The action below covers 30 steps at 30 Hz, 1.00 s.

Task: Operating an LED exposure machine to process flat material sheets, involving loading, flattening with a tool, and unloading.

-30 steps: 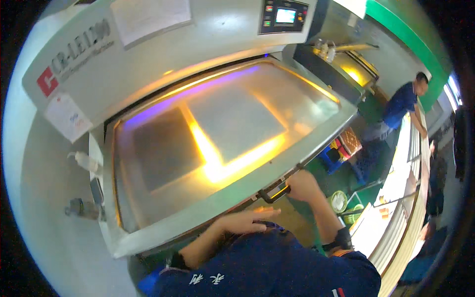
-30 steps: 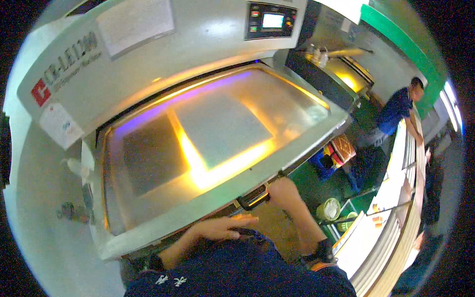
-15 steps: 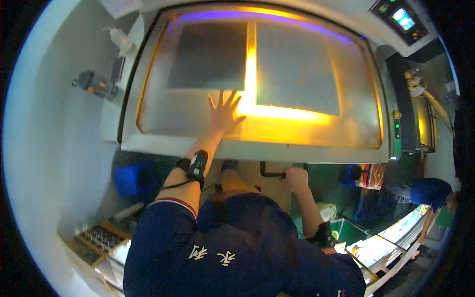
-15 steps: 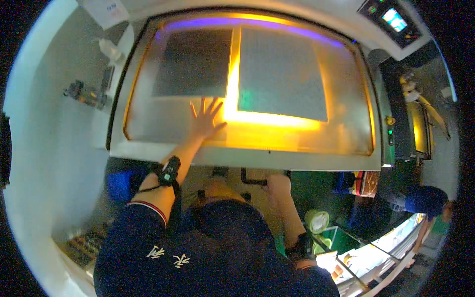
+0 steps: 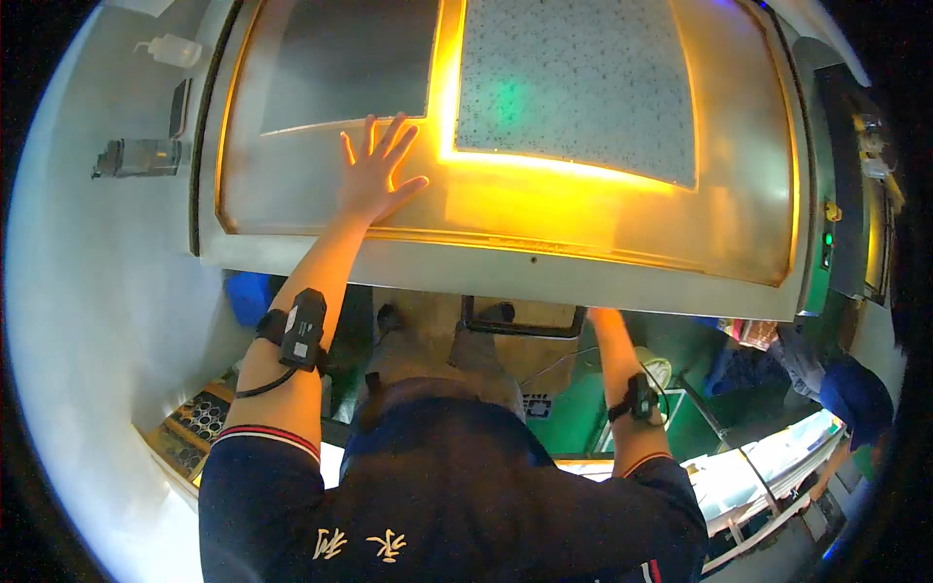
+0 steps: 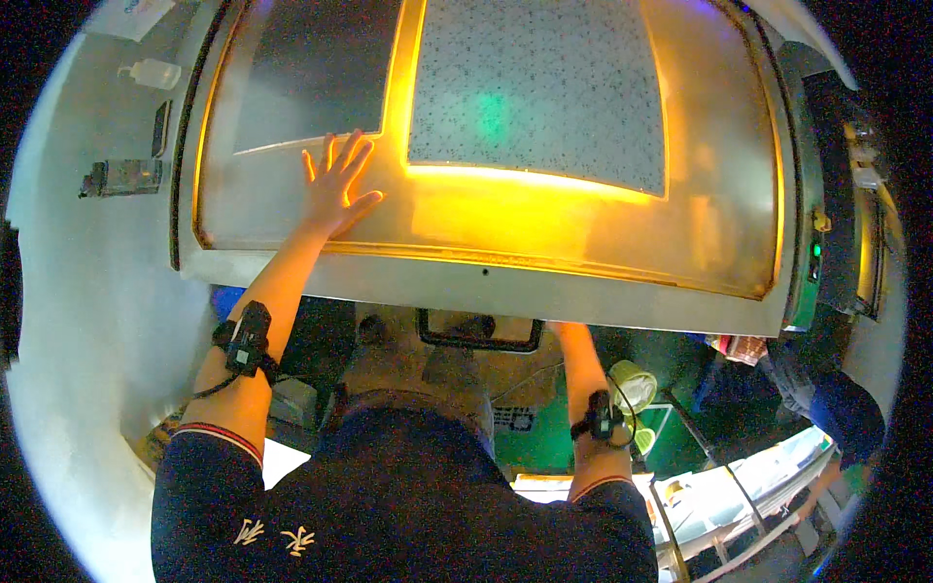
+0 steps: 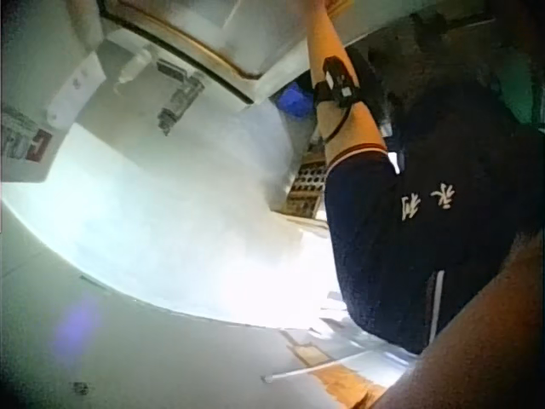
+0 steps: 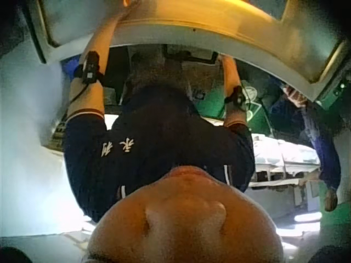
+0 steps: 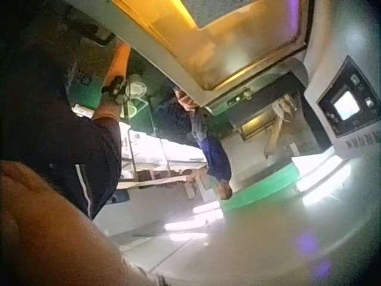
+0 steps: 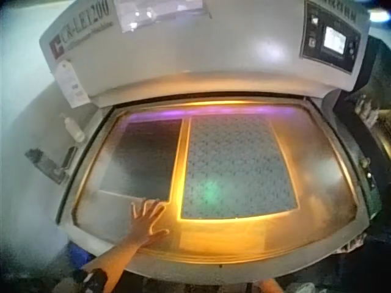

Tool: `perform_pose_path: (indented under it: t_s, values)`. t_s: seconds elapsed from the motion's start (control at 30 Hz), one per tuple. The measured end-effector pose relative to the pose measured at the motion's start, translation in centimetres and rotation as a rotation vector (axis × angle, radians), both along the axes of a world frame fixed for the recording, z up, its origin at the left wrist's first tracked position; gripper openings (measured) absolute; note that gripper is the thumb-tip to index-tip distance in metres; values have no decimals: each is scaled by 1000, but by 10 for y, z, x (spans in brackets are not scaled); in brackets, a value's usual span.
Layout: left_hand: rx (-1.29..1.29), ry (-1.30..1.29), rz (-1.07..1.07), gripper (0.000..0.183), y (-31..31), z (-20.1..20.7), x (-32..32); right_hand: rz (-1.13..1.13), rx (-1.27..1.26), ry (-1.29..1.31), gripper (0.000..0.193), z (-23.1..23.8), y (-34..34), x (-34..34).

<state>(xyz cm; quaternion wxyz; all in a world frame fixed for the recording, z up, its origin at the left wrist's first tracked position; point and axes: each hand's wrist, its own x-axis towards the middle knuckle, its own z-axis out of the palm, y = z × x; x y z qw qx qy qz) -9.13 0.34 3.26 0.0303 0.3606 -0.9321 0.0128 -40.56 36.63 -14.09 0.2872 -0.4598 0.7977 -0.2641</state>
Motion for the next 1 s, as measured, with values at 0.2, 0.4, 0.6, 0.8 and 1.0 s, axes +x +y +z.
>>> perform_pose_path:
  t_s: [0.2, 0.4, 0.6, 0.8, 1.0]
  values:
    - [28, -70, 45, 87, -3, 13, 18, 37, 47, 275, 37, -35, -11, -20]
    - [73, -15, -1, 86, 8, 10, -13, -39, -22, 289, 35, -41, 47, -4]
    - [32, 63, 42, 83, 2, 18, 17, -174, 353, -25, 36, 79, 106, 33]
    - [65, 41, 21, 81, 6, 2, -9, -1211, -47, -892, 44, 88, 419, 132]
    - [67, -8, 46, 84, 4, 16, 3, -1235, 32, -224, 51, 188, 487, 92]
